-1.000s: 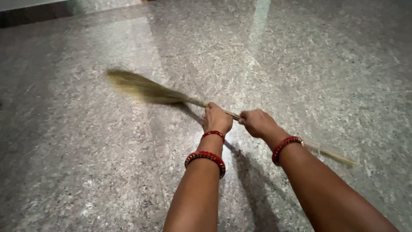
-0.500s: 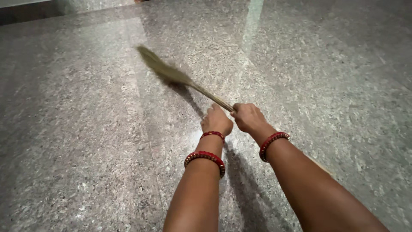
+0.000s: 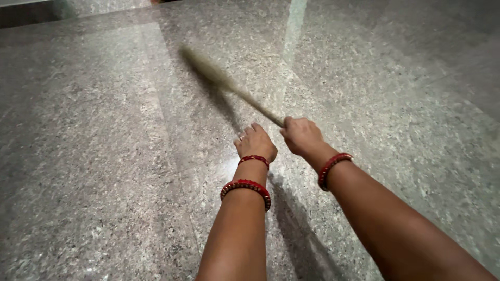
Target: The person sweeps the tiled floor using a short broom while sitting on the ground, moving the broom in short strokes across the surface.
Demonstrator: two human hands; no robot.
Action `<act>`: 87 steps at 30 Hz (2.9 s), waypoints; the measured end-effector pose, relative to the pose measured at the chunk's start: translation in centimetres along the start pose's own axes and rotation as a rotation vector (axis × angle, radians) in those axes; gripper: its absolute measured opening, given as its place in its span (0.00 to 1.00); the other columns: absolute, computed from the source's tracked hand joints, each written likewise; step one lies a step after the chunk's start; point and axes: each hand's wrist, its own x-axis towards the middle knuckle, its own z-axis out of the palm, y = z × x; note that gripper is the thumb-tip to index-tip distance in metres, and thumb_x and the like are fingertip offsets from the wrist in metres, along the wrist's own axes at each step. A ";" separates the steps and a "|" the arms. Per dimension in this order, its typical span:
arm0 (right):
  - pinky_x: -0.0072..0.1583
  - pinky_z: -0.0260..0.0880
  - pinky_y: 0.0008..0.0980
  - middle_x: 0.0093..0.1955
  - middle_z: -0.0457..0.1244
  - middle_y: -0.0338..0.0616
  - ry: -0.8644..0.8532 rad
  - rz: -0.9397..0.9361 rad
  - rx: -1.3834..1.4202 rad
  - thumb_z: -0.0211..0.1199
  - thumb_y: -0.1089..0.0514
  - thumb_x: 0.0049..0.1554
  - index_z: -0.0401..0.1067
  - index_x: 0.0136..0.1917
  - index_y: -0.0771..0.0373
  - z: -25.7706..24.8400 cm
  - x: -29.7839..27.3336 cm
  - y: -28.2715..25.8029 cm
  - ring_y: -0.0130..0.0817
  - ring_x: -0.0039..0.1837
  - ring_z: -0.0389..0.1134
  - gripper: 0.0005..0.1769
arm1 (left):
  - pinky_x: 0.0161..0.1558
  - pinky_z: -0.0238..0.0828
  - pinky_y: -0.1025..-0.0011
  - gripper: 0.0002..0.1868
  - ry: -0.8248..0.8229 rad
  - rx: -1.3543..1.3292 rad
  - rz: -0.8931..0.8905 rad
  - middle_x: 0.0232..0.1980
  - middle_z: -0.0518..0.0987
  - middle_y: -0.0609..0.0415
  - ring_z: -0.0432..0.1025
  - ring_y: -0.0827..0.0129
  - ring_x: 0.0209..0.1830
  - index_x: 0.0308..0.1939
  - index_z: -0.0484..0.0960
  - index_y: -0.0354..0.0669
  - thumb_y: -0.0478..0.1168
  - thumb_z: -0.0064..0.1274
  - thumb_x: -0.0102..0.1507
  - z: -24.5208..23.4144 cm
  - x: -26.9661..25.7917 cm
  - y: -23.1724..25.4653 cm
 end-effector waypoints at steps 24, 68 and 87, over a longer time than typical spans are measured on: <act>0.59 0.72 0.50 0.55 0.69 0.59 -0.021 0.095 -0.064 0.55 0.47 0.64 0.77 0.58 0.59 -3.4 -0.3 -2.1 0.56 0.59 0.71 0.19 | 0.76 0.41 0.52 0.37 -0.023 -0.036 -0.079 0.81 0.52 0.37 0.49 0.45 0.80 0.79 0.49 0.39 0.45 0.45 0.70 -3.2 -1.4 2.6; 0.59 0.72 0.49 0.50 0.71 0.58 -0.116 0.063 0.439 0.59 0.47 0.58 0.78 0.51 0.63 4.4 12.4 6.1 0.53 0.55 0.73 0.19 | 0.72 0.55 0.53 0.37 0.036 0.338 -0.045 0.74 0.65 0.41 0.61 0.51 0.74 0.78 0.51 0.37 0.40 0.45 0.67 -1.4 2.7 3.9; 0.66 0.69 0.48 0.61 0.67 0.61 -0.075 0.352 0.797 0.58 0.51 0.59 0.78 0.56 0.62 5.9 9.9 5.6 0.57 0.65 0.69 0.18 | 0.66 0.63 0.52 0.33 0.002 0.561 0.005 0.68 0.71 0.41 0.68 0.53 0.68 0.74 0.58 0.38 0.45 0.46 0.66 -1.8 5.3 10.9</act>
